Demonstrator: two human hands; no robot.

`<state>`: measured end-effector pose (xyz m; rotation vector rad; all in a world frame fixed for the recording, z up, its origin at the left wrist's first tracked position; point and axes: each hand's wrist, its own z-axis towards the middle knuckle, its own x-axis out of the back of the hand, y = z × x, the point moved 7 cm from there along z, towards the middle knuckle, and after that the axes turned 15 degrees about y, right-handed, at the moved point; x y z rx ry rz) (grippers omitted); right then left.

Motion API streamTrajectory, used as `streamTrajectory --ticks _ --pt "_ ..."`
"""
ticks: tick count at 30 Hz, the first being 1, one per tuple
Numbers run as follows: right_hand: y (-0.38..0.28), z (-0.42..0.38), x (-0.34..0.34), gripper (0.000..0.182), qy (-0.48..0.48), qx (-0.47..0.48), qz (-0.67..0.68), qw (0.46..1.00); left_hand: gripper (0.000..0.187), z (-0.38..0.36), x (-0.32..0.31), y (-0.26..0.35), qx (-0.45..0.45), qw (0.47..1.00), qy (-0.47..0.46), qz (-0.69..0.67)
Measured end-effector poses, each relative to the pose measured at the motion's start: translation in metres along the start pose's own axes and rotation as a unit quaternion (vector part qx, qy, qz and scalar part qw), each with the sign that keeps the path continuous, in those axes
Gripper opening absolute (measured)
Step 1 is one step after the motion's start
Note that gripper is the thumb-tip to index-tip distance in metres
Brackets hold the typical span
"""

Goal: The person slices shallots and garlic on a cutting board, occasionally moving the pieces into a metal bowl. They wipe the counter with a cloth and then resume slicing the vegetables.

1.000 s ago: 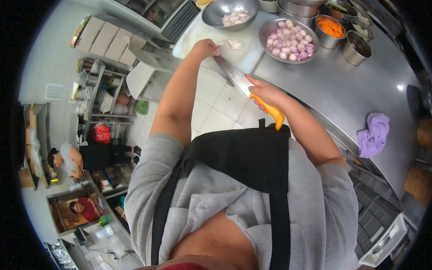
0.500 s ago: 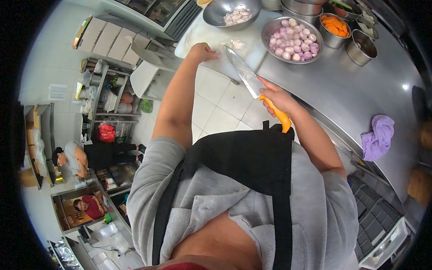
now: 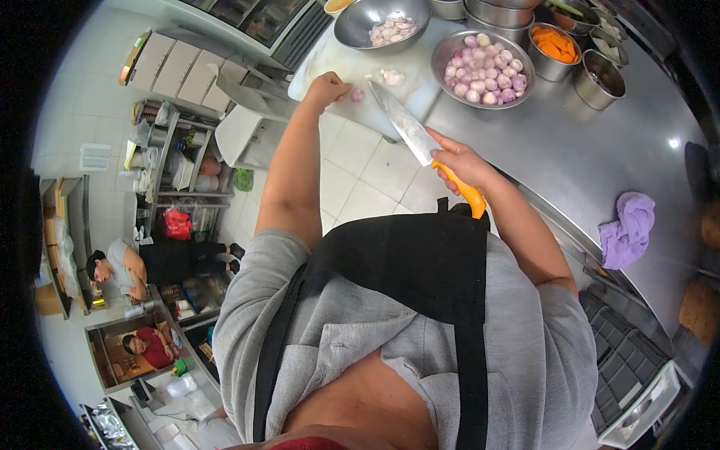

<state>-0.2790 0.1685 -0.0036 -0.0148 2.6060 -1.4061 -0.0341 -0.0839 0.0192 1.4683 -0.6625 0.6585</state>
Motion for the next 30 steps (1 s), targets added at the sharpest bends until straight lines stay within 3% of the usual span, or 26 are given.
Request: streamTrajectory --ticks 6,9,12,15,22,28,30 --pt "-0.004 -0.002 0.000 0.058 -0.004 0.008 -0.012 1.000 0.019 0.002 0.004 0.012 -0.012 0.998 0.063 -0.018" --pt "-0.005 -0.003 0.000 0.058 -0.001 0.002 -0.023 1.000 0.021 0.017 -0.014 -0.006 -0.023 1.000 -0.009 -0.019" --pt "-0.004 -0.002 0.001 0.058 -0.003 0.011 -0.018 1.000 0.021 0.015 -0.016 -0.007 -0.055 0.998 -0.022 0.033" --pt "-0.004 -0.001 0.000 0.057 -0.005 0.009 -0.022 1.000 0.019 -0.005 -0.009 0.014 -0.082 0.992 -0.014 0.096" --pt "-0.005 -0.002 -0.001 0.057 0.003 0.007 -0.025 1.000 0.022 -0.019 -0.004 0.018 -0.132 0.988 0.033 0.068" --pt "-0.005 -0.002 -0.002 0.057 0.007 0.015 -0.022 1.000 0.034 -0.033 0.003 0.020 -0.085 0.991 0.066 0.080" --pt "-0.004 -0.001 -0.002 0.057 0.008 0.013 -0.022 1.000 0.042 -0.031 -0.006 0.020 -0.156 0.982 0.035 0.097"
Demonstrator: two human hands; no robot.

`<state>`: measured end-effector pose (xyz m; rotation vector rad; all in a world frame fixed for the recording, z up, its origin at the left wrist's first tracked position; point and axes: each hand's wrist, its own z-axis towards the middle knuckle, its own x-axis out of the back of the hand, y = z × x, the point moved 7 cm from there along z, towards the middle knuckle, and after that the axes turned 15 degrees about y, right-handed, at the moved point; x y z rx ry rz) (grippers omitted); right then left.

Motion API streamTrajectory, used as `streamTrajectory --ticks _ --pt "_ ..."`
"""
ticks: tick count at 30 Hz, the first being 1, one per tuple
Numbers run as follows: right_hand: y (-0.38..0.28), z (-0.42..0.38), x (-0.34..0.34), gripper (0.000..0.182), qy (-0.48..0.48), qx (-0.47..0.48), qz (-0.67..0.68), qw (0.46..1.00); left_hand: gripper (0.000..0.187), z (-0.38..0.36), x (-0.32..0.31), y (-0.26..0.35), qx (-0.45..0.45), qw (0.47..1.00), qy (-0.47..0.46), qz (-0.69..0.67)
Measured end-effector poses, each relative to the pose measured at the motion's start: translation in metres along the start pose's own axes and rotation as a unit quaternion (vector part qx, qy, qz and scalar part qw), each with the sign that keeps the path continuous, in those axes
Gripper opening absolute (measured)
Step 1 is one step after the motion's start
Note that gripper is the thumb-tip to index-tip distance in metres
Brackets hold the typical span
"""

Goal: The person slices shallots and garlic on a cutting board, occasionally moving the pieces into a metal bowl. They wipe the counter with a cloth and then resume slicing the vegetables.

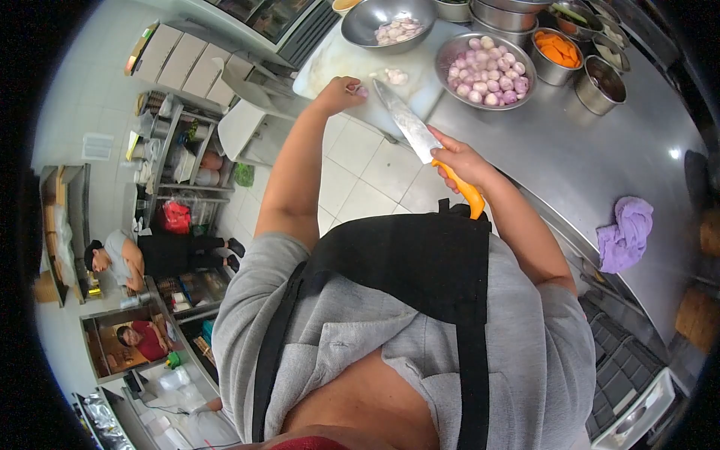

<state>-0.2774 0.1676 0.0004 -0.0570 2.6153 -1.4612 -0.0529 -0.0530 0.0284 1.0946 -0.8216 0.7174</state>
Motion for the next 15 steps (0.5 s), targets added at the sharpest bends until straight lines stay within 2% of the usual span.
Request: streamTrajectory --ticks 3,6,10,15 --pt "-0.001 -0.001 -0.001 0.058 -0.003 0.001 0.002 1.000 0.039 0.001 -0.006 -0.005 0.037 0.999 -0.023 -0.033" --pt "-0.002 -0.002 -0.002 0.058 -0.004 0.006 -0.002 1.000 0.036 -0.001 -0.002 -0.001 0.037 0.999 0.000 -0.024" --pt "0.001 -0.003 -0.006 0.058 -0.022 -0.005 0.003 1.000 0.040 0.000 -0.003 0.000 0.021 0.999 -0.016 -0.030" --pt "0.002 -0.002 -0.012 0.058 -0.025 -0.005 0.031 0.999 0.036 0.000 0.001 0.005 0.041 0.999 0.010 0.026"
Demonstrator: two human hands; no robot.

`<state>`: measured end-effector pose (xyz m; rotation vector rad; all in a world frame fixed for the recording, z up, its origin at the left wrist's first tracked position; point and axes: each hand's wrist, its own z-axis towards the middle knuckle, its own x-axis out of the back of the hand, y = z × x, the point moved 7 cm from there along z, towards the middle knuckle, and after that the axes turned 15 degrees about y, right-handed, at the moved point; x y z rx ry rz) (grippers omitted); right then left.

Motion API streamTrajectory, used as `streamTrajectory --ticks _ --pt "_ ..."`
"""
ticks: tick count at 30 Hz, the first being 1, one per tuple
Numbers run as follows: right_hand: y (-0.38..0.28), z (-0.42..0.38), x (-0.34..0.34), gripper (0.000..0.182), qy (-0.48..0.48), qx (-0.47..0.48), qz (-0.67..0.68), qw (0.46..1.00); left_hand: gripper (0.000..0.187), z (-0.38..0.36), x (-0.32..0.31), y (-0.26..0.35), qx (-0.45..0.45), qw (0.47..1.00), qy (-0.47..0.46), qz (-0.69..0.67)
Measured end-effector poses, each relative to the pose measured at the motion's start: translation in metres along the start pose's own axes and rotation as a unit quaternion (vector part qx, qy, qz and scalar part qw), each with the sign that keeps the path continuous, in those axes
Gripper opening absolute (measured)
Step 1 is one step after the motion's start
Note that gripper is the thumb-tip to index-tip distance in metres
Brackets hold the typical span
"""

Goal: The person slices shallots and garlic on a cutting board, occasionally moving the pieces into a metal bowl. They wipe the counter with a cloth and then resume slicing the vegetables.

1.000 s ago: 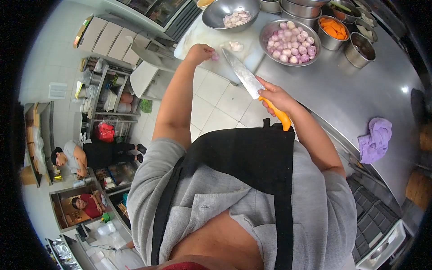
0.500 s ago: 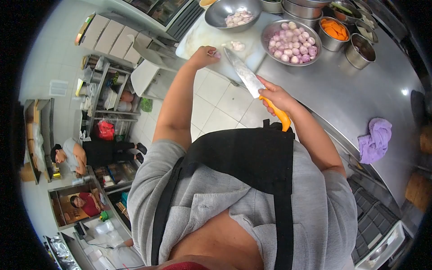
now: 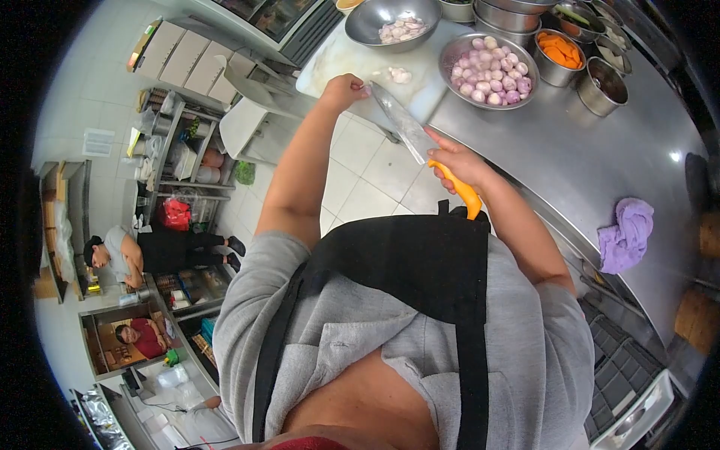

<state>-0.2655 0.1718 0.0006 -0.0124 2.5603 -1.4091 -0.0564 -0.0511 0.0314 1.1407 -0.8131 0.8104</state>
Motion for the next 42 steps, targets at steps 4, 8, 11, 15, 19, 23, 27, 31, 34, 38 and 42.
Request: streamTrajectory --ticks 4,8,11,15,19,23,27,31,34,38,42 --pt "0.001 0.002 0.001 0.058 -0.004 -0.005 0.004 1.000 0.037 0.001 0.001 0.001 0.020 1.000 -0.013 0.012" --pt "0.001 0.004 0.005 0.057 -0.010 -0.004 -0.013 1.000 0.036 0.004 -0.002 0.002 0.010 0.999 -0.020 0.025" --pt "-0.001 0.003 0.004 0.057 -0.009 0.002 -0.026 1.000 0.034 0.005 -0.003 0.003 -0.009 0.999 -0.016 0.045" --pt "0.000 0.003 0.005 0.058 0.002 -0.004 -0.006 1.000 0.033 0.007 -0.003 0.008 -0.050 0.996 -0.020 0.077" --pt "0.000 0.006 0.004 0.058 -0.029 -0.009 0.017 0.999 0.033 0.009 -0.005 0.008 -0.046 0.994 -0.030 0.092" --pt "-0.004 0.007 0.005 0.057 -0.005 -0.008 -0.010 1.000 0.032 0.009 -0.004 0.011 -0.043 0.995 -0.028 0.090" --pt "-0.001 0.013 0.007 0.057 -0.022 -0.023 -0.020 0.999 0.028 0.009 -0.004 0.011 -0.041 0.994 -0.029 0.093" --pt "-0.010 0.014 0.002 0.056 -0.019 -0.006 -0.035 0.999 0.026 0.008 -0.002 0.015 -0.055 0.992 -0.027 0.109" --pt "-0.008 0.013 0.001 0.056 -0.006 -0.020 -0.032 0.999 0.026 0.009 -0.003 0.009 -0.042 0.995 -0.027 0.085" --pt "-0.012 0.005 0.001 0.055 0.000 -0.007 -0.059 0.998 0.021 0.003 -0.001 0.012 0.004 0.999 -0.043 0.032" --pt "-0.013 0.006 -0.001 0.054 0.000 -0.005 -0.074 0.997 0.019 0.005 0.003 0.014 -0.019 0.998 -0.024 0.063"
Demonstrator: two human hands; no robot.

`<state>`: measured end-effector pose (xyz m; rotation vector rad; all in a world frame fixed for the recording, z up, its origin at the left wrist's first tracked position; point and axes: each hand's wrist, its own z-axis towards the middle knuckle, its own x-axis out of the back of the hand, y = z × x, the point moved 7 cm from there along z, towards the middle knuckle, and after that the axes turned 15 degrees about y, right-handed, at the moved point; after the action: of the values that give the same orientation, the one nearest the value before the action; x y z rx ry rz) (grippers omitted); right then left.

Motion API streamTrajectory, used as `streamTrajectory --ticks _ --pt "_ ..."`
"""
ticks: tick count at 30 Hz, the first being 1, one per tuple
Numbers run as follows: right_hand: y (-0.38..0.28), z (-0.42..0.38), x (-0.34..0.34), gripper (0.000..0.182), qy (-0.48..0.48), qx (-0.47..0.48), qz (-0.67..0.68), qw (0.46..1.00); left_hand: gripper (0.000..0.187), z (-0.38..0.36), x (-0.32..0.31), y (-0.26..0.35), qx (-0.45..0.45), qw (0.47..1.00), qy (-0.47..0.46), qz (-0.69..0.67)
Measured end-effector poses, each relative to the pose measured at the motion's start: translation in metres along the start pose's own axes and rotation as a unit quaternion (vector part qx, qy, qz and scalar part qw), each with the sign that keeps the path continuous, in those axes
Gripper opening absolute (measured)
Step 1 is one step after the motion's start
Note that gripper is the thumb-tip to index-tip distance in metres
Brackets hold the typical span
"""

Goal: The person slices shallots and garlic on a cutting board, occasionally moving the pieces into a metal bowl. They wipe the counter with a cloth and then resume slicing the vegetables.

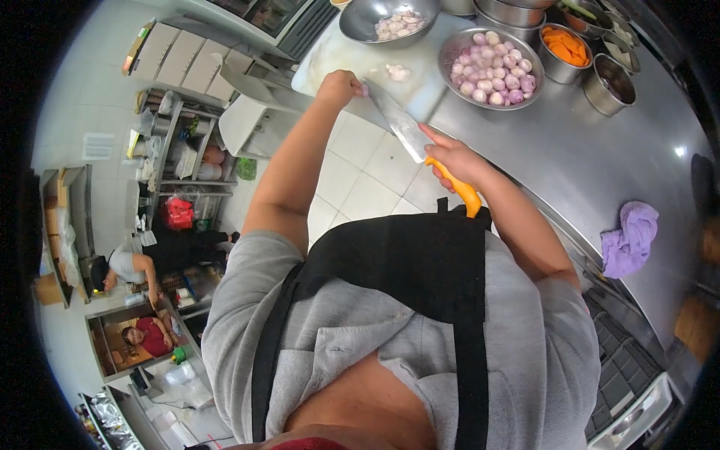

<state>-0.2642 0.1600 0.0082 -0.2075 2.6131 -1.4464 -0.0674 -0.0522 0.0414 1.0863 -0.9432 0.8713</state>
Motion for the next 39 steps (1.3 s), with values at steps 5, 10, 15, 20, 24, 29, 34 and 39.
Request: streamTrajectory --ticks 5,10,15,20,24,29,34,39 --pt "-0.006 0.005 -0.010 0.054 0.013 0.003 -0.003 1.000 0.019 0.003 -0.011 -0.009 -0.002 1.000 -0.012 -0.010" --pt "-0.008 0.009 -0.013 0.054 0.008 -0.002 -0.007 1.000 0.018 0.000 0.001 -0.002 -0.025 0.999 0.019 -0.017" --pt "-0.008 0.016 -0.017 0.054 0.028 0.012 -0.036 0.999 0.019 -0.003 -0.003 -0.005 0.001 1.000 0.015 -0.022" --pt "-0.007 0.002 -0.013 0.055 0.025 0.006 -0.066 0.998 0.022 -0.005 -0.001 -0.003 -0.039 0.997 0.059 0.005" --pt "-0.006 0.014 -0.014 0.056 0.018 0.009 -0.076 0.997 0.026 -0.008 0.003 -0.001 -0.012 1.000 0.027 0.009" --pt "-0.009 0.001 -0.016 0.056 0.023 0.003 -0.074 0.997 0.030 -0.002 -0.002 -0.011 0.004 0.999 0.041 0.011" --pt "-0.009 -0.007 -0.013 0.057 0.020 -0.002 -0.120 0.993 0.033 -0.002 0.000 -0.011 -0.020 0.999 0.045 0.017" --pt "-0.017 0.003 -0.021 0.057 0.016 0.009 -0.139 0.990 0.030 -0.002 0.003 -0.013 -0.023 0.998 0.000 0.064"
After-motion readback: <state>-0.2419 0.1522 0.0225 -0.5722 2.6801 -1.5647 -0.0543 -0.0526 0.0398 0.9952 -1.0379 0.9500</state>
